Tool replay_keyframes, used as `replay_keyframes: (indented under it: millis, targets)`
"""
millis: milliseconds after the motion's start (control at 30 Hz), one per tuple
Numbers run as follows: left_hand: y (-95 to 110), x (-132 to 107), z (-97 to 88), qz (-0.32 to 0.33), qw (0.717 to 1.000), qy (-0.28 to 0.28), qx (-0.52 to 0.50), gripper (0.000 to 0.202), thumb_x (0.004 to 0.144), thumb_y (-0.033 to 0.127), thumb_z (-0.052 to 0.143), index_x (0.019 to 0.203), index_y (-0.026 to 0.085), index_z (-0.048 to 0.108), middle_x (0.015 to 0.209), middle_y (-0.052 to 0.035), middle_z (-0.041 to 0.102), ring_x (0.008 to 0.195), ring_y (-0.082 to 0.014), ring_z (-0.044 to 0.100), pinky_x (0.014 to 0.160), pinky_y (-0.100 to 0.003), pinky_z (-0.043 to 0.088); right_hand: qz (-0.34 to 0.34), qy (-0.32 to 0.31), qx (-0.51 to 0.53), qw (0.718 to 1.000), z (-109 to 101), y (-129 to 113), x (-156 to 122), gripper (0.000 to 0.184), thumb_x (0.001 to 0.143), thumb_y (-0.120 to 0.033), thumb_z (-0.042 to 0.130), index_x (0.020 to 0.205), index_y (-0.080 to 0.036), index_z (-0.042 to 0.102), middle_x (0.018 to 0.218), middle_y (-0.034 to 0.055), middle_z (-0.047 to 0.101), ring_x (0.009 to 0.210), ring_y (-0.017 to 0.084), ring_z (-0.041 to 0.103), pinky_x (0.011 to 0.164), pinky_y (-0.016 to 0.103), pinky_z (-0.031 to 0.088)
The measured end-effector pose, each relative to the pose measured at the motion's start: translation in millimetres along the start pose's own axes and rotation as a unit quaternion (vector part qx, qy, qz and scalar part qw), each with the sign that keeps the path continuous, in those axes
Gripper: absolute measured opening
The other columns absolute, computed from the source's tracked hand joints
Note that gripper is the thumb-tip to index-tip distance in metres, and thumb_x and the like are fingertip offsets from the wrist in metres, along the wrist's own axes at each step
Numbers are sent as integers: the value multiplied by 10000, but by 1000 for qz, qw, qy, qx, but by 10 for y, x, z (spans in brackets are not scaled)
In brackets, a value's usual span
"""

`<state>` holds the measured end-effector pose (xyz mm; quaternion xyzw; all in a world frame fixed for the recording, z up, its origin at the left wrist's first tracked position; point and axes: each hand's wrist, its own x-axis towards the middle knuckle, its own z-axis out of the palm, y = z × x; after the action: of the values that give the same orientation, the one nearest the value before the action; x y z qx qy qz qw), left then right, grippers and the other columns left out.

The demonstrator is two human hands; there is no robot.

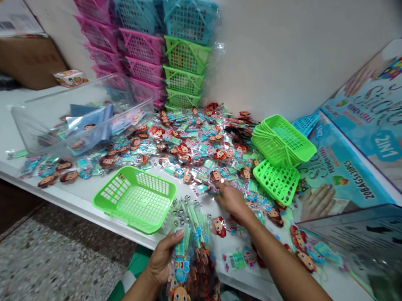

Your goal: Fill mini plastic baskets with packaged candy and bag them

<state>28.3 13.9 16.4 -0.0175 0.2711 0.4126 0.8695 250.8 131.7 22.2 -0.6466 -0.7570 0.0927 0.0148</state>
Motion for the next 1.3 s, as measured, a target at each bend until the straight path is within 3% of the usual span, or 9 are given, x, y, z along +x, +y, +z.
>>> replay_keyframes:
  millis: [133, 267, 500, 633, 800, 933, 1033, 1167, 1300]
  targets:
    - [18, 9, -39, -7, 1000, -24, -12, 337, 762, 184, 620, 1089, 103, 641, 813, -104, 735, 813, -276, 695, 841, -427, 502, -105, 38, 117, 987, -187, 166, -285, 262, 679, -67, 429, 894, -189, 516, 995, 59, 533, 894, 173, 548, 762, 269, 437]
    - [-29, 85, -70, -42, 995, -82, -33, 373, 798, 279, 582, 1126, 107, 628, 853, -113, 734, 840, -282, 691, 862, -444, 489, -247, 89, 245, 933, -121, -24, -835, 383, 592, -18, 405, 921, -201, 479, 989, 64, 489, 954, 201, 503, 791, 316, 450]
    - [-127, 85, 77, -30, 997, -67, -31, 332, 812, 250, 559, 1096, 103, 647, 880, -118, 733, 877, -282, 685, 901, -448, 465, -208, 224, 329, 893, 264, -438, -1245, 305, 808, -30, 408, 1052, -209, 444, 1050, 91, 495, 1041, 197, 493, 892, 343, 444]
    - [-113, 54, 97, -41, 996, -74, -22, 323, 814, 248, 553, 1079, 95, 653, 866, -120, 733, 885, -285, 683, 902, -450, 465, -222, 222, 319, 894, 211, -449, -1201, 291, 845, -77, 412, 1105, -204, 442, 1034, 93, 556, 1029, 199, 529, 869, 350, 463]
    - [-37, 82, -43, -41, 995, -86, -24, 315, 800, 254, 564, 1053, 95, 662, 831, -116, 736, 883, -286, 683, 903, -453, 466, -276, 162, 192, 928, 6, -325, -1014, 371, 842, -103, 410, 1188, -219, 477, 1111, 82, 614, 1001, 208, 563, 846, 376, 462]
    - [4, 101, -109, -36, 998, -48, -10, 290, 769, 223, 611, 1024, 99, 669, 795, -106, 737, 847, -282, 690, 875, -444, 484, -132, 143, 91, 977, -76, -17, -438, 388, 864, -111, 380, 1228, -186, 493, 1182, 104, 595, 1075, 216, 546, 902, 360, 450]
    - [-6, 88, -77, -23, 999, -30, 3, 325, 761, 172, 620, 1080, 112, 643, 824, -100, 737, 822, -269, 695, 854, -426, 496, -30, 67, -69, 995, -128, 182, 92, 568, 812, -59, 409, 1373, -130, 355, 1380, 169, 427, 1148, 278, 499, 890, 388, 445]
    - [-2, 70, -24, -12, 1000, -15, 7, 335, 770, 134, 605, 1104, 120, 629, 842, -100, 736, 816, -259, 697, 842, -404, 502, -45, -19, -133, 990, -207, 264, 419, 477, 824, -80, 445, 1292, -161, 474, 1248, 158, 546, 1043, 256, 562, 824, 343, 453]
    - [47, 75, -5, -22, 999, 4, 24, 282, 790, 119, 584, 1064, 86, 643, 837, -116, 736, 822, -250, 696, 846, -387, 500, -67, -18, -124, 990, -194, 313, 267, 417, 882, -131, 399, 1274, -214, 512, 1256, 114, 558, 1104, 226, 532, 870, 321, 431]
